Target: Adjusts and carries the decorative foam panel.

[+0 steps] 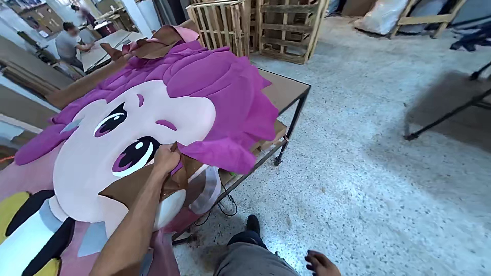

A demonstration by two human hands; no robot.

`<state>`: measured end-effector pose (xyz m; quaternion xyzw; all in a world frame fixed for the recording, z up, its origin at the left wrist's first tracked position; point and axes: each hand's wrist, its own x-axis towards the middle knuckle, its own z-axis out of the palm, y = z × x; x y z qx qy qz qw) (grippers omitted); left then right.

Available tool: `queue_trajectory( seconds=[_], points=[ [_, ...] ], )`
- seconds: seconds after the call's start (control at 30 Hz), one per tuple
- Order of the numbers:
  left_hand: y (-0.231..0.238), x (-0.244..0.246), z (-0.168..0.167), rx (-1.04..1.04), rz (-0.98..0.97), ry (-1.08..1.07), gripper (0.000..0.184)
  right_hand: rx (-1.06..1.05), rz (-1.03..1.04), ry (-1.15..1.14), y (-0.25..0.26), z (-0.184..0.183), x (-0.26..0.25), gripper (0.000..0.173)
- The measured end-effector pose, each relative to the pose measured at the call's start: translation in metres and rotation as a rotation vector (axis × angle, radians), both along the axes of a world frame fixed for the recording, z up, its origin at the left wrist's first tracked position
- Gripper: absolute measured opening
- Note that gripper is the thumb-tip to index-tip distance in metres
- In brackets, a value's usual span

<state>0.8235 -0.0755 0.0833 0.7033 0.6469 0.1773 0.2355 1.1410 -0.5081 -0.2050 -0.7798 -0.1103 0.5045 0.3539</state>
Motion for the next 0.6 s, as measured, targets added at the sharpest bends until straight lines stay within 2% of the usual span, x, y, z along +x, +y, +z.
queue_trajectory(
  seconds=[0.13, 0.23, 0.27, 0.33, 0.4, 0.47, 0.53, 0.6],
  points=[
    [-0.002, 0.002, -0.007, -0.021, 0.038, -0.041, 0.027, 0.227, 0.049, -0.015, 0.127, 0.078, 0.036, 0.034],
    [-0.039, 0.002, -0.001, 0.139, 0.105, -0.042, 0.021, 0.353, 0.007, 0.119, 0.209, 0.108, 0.055, 0.04],
    [-0.057, 0.001, -0.001, 0.24, 0.137, -0.043, 0.023, 0.378, -0.012, 0.176, 0.232, 0.114, 0.061, 0.044],
    [-0.099, -0.004, -0.008, 0.432, 0.217, -0.045, 0.046, 0.424, -0.049, 0.304, 0.275, 0.127, 0.069, 0.047],
    [-0.15, -0.004, -0.024, 0.57, 0.357, -0.075, 0.046, 0.445, -0.077, 0.436, 0.319, 0.133, 0.078, 0.047],
    [-0.201, -0.005, -0.042, 0.649, 0.555, -0.043, 0.035, 0.422, -0.039, 0.567, 0.354, 0.127, 0.081, 0.062],
    [-0.241, -0.016, -0.046, 0.619, 0.787, -0.01, 0.029, 0.424, 0.068, 0.658, 0.371, 0.137, 0.074, 0.071],
    [-0.261, -0.043, -0.034, 0.536, 0.97, 0.046, 0.029, 0.476, 0.159, 0.791, 0.379, 0.153, 0.076, 0.072]
  ],
)
